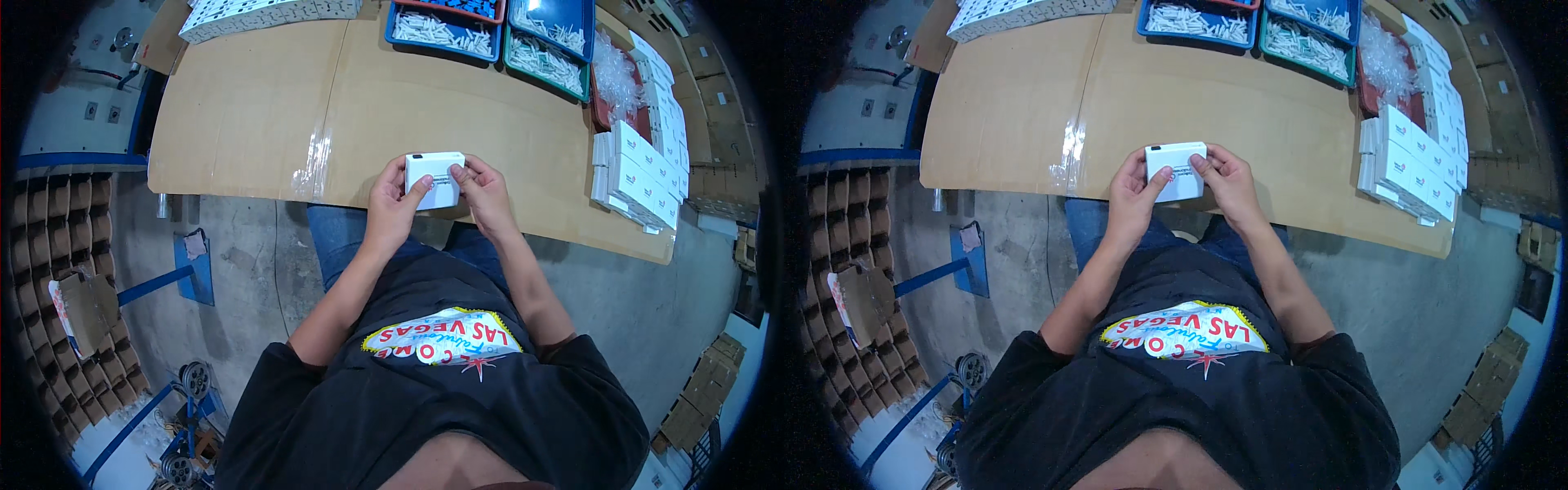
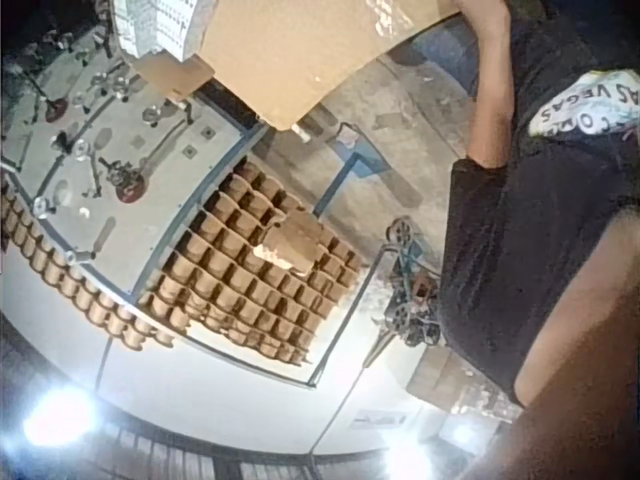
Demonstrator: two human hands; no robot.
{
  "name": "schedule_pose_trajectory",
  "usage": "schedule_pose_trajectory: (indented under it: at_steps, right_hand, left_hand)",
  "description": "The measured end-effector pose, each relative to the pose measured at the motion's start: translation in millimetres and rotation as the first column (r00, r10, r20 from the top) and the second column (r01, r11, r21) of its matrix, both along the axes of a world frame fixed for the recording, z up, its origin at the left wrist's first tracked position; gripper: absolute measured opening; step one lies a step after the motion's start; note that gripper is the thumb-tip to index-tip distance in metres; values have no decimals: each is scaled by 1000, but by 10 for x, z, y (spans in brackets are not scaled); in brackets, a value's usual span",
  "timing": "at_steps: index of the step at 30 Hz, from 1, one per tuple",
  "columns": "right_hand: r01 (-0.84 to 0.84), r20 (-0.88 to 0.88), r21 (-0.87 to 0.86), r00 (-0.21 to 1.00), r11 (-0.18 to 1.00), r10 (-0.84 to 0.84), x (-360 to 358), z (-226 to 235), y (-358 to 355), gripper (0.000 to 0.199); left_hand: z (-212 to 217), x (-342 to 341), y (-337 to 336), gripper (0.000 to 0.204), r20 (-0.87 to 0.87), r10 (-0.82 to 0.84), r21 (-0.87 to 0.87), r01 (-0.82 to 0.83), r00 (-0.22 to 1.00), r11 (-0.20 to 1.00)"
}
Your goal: The person assembles small electronic components into white rectangular boxes. They place a blue plastic piece and a small bag of white connectors into the box, then close the lid and stack the finished unit. The process is repeated with multiple units on a workbench.
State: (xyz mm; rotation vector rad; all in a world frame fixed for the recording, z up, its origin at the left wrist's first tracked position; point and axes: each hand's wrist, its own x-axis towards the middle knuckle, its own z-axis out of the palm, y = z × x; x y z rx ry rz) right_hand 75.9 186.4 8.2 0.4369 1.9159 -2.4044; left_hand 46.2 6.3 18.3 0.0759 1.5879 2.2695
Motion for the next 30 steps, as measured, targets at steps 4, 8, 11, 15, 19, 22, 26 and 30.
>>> schedule_pose_trajectory:
  at_steps: [4,8,11,15,19,22,26,30]
  right_hand:
    - [46,-105,440,994,897,1,-38,163,-103,83]
    - [-11,-151,407,985,913,79,0,305,-219,78]
    - [65,-203,280,979,958,-7,-101,136,-75,57]
    - [98,-217,737,971,669,96,-201,285,82,49]
    - [22,-125,753,986,657,111,-484,448,238,36]
    - [42,-187,751,971,659,151,-909,555,333,29]
    - [163,-397,799,866,579,303,-1835,937,322,29]
    - [288,-532,792,758,538,378,-3001,1138,256,28]
  left_hand:
    - [45,-13,75,43,-109,53,-5,-54,993,999]
    - [1,34,83,50,-240,-150,108,180,959,978]
    - [106,-21,94,52,-191,-196,123,221,962,967]
    - [-1,-549,-183,40,-179,-66,-102,48,982,994]
    - [-281,-1409,-902,42,-595,-220,-674,-331,773,660]
    - [-314,-1835,-1295,41,-668,-357,-732,-491,652,473]
    - [-402,-1965,-1445,40,-638,-459,-769,-538,619,345]
    - [-410,-1972,-1443,40,-645,-425,-764,-522,635,379]
